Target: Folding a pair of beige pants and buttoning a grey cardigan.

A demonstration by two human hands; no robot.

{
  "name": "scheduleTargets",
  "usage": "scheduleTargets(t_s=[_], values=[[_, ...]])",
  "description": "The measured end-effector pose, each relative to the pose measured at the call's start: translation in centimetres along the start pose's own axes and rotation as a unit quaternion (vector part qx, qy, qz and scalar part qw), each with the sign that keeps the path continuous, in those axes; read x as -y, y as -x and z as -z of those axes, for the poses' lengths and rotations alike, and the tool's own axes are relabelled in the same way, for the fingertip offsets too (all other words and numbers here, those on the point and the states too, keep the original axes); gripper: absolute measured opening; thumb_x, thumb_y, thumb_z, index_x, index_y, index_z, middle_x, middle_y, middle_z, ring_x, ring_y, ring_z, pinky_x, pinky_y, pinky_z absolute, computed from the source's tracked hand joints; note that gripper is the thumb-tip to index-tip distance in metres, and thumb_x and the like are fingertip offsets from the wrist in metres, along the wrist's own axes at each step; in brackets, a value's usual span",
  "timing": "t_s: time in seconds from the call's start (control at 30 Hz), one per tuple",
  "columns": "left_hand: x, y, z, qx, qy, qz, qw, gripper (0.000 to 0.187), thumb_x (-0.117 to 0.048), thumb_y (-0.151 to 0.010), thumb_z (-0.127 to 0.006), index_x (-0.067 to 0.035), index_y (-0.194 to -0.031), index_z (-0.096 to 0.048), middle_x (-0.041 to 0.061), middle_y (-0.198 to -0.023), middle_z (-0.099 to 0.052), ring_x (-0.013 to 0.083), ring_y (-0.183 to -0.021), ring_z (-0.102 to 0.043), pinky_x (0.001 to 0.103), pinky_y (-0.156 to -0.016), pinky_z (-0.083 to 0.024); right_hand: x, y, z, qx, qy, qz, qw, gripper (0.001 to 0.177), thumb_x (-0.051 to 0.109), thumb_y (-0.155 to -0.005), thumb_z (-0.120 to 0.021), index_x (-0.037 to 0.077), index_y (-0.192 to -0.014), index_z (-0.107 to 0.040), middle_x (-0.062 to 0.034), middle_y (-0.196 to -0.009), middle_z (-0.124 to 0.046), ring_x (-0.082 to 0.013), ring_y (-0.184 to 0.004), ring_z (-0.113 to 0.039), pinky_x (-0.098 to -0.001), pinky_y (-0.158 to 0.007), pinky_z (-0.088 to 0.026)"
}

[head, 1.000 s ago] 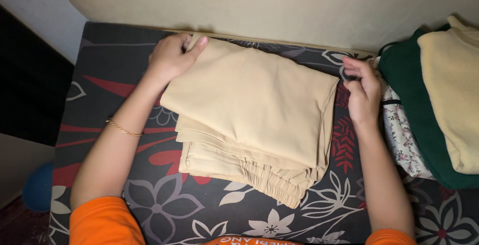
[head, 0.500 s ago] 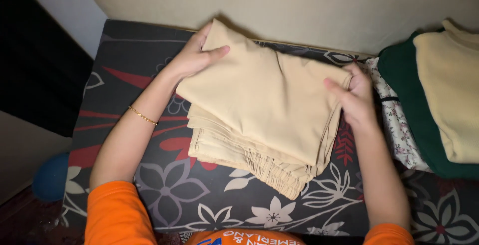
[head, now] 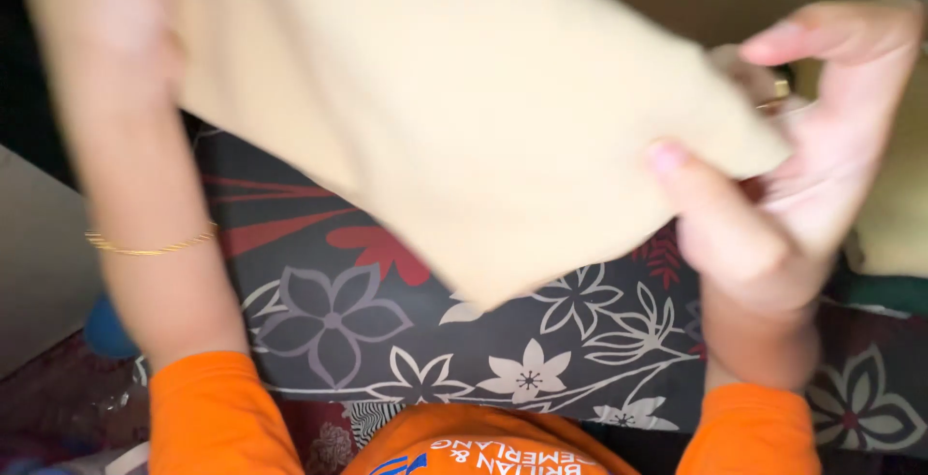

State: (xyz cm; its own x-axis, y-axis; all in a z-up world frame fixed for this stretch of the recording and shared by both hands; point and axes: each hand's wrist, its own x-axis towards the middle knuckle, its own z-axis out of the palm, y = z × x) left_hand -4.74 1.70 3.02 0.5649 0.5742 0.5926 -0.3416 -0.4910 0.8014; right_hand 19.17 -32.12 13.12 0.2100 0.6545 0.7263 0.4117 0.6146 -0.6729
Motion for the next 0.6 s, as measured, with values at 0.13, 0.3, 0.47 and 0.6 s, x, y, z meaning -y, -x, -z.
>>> scheduleTargets(t_s=[0.13, 0.3, 0.47, 0.6], values=[[1.9, -3.7, -4.3, 0.057, -0.126, -0.036, 0.99, 0.043, -0.004, -0.09, -0.073, 0.0, -0.129, -0.058, 0.014, -0.123, -0.07, 0.0279, -0.113, -0.07, 0.04, -0.096, -0.06, 1.1, 1.6, -2.0, 0.022, -0.096, -0.045, 0.994, 0.045, -0.018, -0.091, -0.06, 0.006, -0.123, -0.039, -0.0043, -0.091, -0.048, -0.0087, -0.074, -0.047, -0.0208, -0.069, -0.039], [4.5, -8.9, -12.8, 0.129, -0.271, -0.081, 0.951, 0.043, -0.012, -0.084, -0.072, -0.001, -0.124, -0.062, 0.018, -0.118, -0.07, 0.0337, -0.111, -0.068, 0.045, -0.093, -0.057, -1.6, 5.4, 0.4, 0.004, -0.188, -0.12, 0.975, 0.04, -0.017, -0.087, -0.054, 0.005, -0.12, -0.044, -0.0112, -0.108, -0.056, -0.0133, -0.093, -0.055, -0.0247, -0.089, -0.045], [7.6, -11.1, -19.1, 0.201, -0.396, -0.131, 0.887, 0.045, -0.021, -0.078, -0.071, -0.001, -0.119, -0.067, 0.022, -0.114, -0.071, 0.0397, -0.108, -0.066, 0.05, -0.09, -0.053, -8.7, 14.7, 6.6, -0.016, -0.111, -0.301, 0.947, 0.041, -0.014, -0.081, -0.058, 0.001, -0.119, -0.053, -0.0056, -0.116, -0.06, -0.0101, -0.108, -0.057, -0.0237, -0.097, -0.047], [11.9, -11.3, -21.1, 0.238, -0.436, -0.149, 0.855, 0.049, -0.027, -0.076, -0.072, -0.003, -0.119, -0.067, 0.022, -0.111, -0.071, 0.0415, -0.108, -0.065, 0.052, -0.089, -0.052, -8.8, 17.0, 11.3, 0.167, 0.298, -0.37, 0.864, 0.036, 0.005, -0.084, -0.077, 0.007, -0.119, -0.066, -0.005, -0.067, -0.062, -0.0128, -0.056, -0.059, -0.0266, -0.052, -0.049]])
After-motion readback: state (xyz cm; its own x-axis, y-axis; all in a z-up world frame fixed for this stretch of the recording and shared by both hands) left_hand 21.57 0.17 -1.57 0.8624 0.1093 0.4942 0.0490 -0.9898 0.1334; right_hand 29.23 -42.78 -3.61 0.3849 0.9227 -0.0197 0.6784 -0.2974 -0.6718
